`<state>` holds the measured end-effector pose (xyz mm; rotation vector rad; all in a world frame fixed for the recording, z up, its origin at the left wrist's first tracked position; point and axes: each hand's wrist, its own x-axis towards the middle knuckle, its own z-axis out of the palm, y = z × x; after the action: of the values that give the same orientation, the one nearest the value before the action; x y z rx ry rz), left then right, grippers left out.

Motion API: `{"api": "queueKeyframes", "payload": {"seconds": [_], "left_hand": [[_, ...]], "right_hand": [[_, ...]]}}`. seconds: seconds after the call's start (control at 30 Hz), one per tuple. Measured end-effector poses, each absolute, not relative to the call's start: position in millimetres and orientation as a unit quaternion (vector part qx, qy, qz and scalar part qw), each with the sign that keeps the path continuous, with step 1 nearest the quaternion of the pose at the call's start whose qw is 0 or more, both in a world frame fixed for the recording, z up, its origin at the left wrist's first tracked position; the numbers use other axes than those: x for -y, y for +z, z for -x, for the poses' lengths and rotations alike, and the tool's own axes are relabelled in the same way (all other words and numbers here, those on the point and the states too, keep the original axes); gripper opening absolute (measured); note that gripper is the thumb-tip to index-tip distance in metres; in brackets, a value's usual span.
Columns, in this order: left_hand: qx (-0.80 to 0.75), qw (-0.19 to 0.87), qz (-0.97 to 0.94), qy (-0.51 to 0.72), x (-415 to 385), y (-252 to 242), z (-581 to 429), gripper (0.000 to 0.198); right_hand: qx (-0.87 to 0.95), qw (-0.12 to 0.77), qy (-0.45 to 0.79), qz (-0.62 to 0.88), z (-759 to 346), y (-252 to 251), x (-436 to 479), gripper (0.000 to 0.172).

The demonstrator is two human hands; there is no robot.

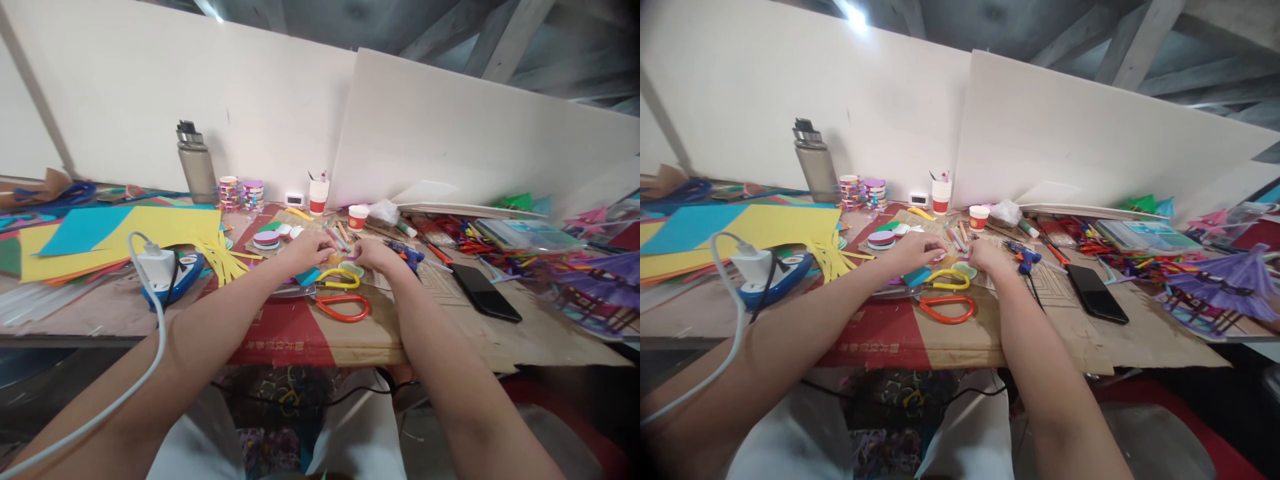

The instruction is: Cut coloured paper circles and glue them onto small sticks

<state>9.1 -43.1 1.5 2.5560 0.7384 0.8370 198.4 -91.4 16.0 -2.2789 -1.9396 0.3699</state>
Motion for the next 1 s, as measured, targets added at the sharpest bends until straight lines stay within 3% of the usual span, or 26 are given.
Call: {"api": "queueKeyframes", "payload": {"seconds": [0.4, 0.63, 0.77, 1.0], "left_hand": [[-0.267, 0.21, -0.891, 0.302, 44, -1, -9, 0.017], [-0.323, 0.256, -0.858, 0.307, 44, -1, -11, 0.023], [-0.324, 0.276, -0.856, 0.292, 45, -2, -14, 0.032], [-0.346, 0.139, -0.85, 0.372, 42, -1, -13, 0.009]], "right_hand": [[0.659, 0.157, 0.131, 0.724, -212, 10, 83, 0.012], [0.637, 0.355, 0.111, 0.675, -216, 10, 85, 0.012], [0.625, 0.418, 0.104, 0.65, -207, 12, 87, 0.009], [0.613, 0.545, 0.157, 0.55, -190, 12, 86, 0.008]]}}
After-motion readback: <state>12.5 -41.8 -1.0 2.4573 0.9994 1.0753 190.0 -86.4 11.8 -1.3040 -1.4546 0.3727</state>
